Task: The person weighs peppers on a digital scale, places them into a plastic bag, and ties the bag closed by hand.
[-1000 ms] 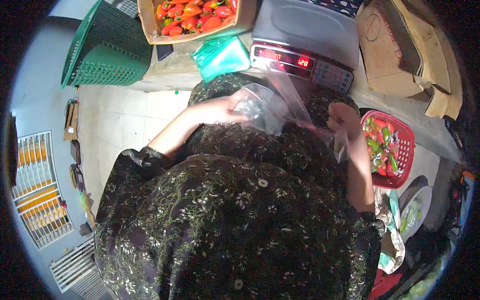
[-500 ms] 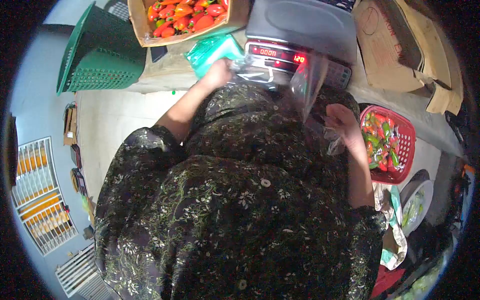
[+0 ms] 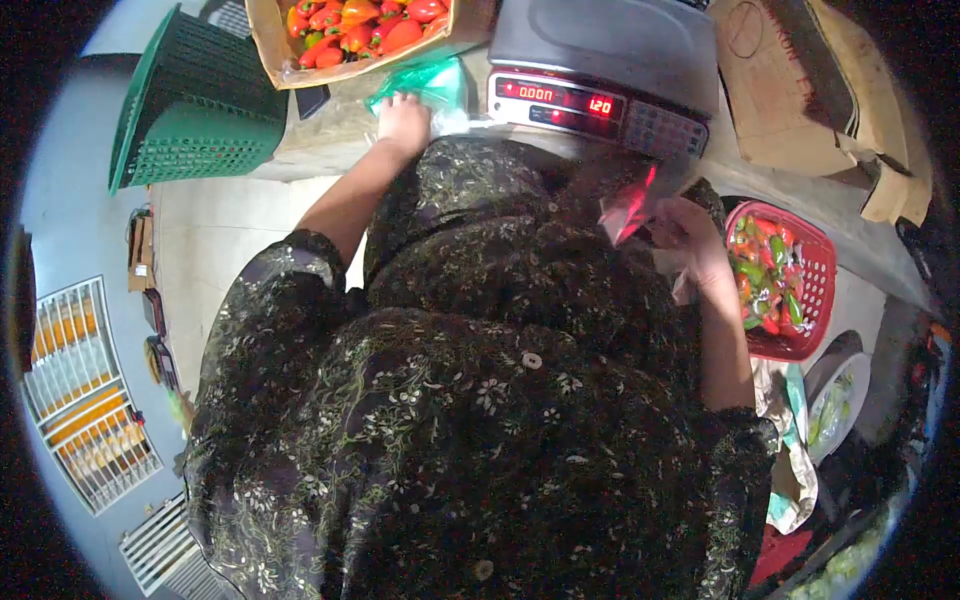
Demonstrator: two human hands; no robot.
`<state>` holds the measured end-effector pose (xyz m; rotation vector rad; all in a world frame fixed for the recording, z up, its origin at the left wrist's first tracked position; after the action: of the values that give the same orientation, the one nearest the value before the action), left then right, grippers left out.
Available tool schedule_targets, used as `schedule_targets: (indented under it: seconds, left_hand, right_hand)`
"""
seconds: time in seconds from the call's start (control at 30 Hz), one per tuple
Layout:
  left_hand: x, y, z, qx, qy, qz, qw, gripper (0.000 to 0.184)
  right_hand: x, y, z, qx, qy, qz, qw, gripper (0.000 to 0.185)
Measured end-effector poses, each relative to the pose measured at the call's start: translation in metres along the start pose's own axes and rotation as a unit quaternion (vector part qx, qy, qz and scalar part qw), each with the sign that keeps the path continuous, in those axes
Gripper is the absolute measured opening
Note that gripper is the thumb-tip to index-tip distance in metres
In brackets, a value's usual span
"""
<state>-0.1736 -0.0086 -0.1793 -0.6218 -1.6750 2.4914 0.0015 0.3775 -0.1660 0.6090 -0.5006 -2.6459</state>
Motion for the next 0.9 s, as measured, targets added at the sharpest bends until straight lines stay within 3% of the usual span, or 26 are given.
schedule_targets:
  seconds: [0.13, 0.17, 0.27, 0.3, 0.4, 0.43, 0.5, 0.6, 0.67, 0.7, 0.77, 0.83, 0.87, 0.9]
  left_hand:
    - [0.028, 0.028, 0.021, -0.153, -0.104, 0.132, 0.974, 0.025]
    - [0.034, 0.045, 0.032, -0.208, -0.15, 0.048, 0.965, 0.023]
    - [0.022, 0.044, 0.046, -0.438, -0.243, 0.036, 0.865, 0.027]
    - [0.019, 0.054, 0.05, -0.51, -0.259, -0.013, 0.82, 0.035]
    - [0.011, 0.054, 0.039, -0.524, -0.204, -0.108, 0.82, 0.036]
    - [0.007, 0.049, 0.028, -0.426, -0.197, -0.017, 0.883, 0.035]
    - [-0.008, 0.022, 0.019, -0.337, -0.15, 0.067, 0.927, 0.038]
    - [0.012, 0.045, 0.028, -0.196, -0.081, 0.151, 0.965, 0.036]
    - [0.043, 0.097, 0.058, -0.287, -0.152, 0.107, 0.94, 0.034]
    - [0.053, 0.12, 0.072, -0.329, -0.173, 0.08, 0.925, 0.033]
    - [0.075, 0.17, 0.098, -0.353, -0.201, 0.08, 0.91, 0.04]
    - [0.057, 0.133, 0.082, -0.37, -0.201, 0.119, 0.899, 0.038]
    - [0.046, 0.118, 0.071, -0.364, -0.192, 0.143, 0.9, 0.038]
    - [0.037, 0.104, 0.059, -0.353, -0.179, 0.165, 0.903, 0.038]
  right_hand:
    - [-0.002, 0.001, 0.008, -0.016, 0.016, -0.018, 1.0, 0.019]
    - [-0.001, 0.001, 0.008, -0.037, 0.016, -0.017, 0.999, 0.019]
    - [0.0, 0.005, 0.008, -0.008, 0.009, -0.01, 1.0, 0.018]
    - [0.0, 0.007, 0.007, 0.016, 0.006, -0.008, 1.0, 0.017]
    - [0.001, -0.002, 0.0, 0.023, 0.036, -0.04, 0.998, 0.016]
    - [0.0, -0.003, 0.0, 0.021, 0.032, -0.042, 0.998, 0.014]
    - [-0.002, -0.004, 0.003, 0.013, 0.022, -0.047, 0.999, 0.013]
    - [-0.001, 0.014, 0.019, -0.282, -0.036, 0.04, 0.958, 0.017]
    - [0.003, 0.013, 0.0, 0.053, 0.022, -0.046, 0.997, 0.02]
    - [0.004, 0.014, -0.012, 0.221, 0.049, -0.086, 0.97, 0.021]
    - [0.012, 0.01, -0.01, 0.096, 0.012, 0.02, 0.995, 0.017]
    - [0.018, 0.014, -0.005, -0.1, -0.011, 0.124, 0.987, 0.012]
    - [0.02, 0.021, 0.001, -0.229, -0.03, 0.165, 0.959, 0.01]
    - [0.021, 0.037, 0.018, -0.418, -0.034, 0.196, 0.886, 0.009]
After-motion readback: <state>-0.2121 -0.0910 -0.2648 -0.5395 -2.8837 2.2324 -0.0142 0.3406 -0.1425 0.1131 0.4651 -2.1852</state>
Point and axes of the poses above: each hand's wrist, its own x-axis towards the middle knuckle, its own y-axis out of the palm, z = x × y, the point moved 7 cm from there along x, towards the middle knuckle, and after that the axes turned 15 degrees about z, right-handed, at the moved point
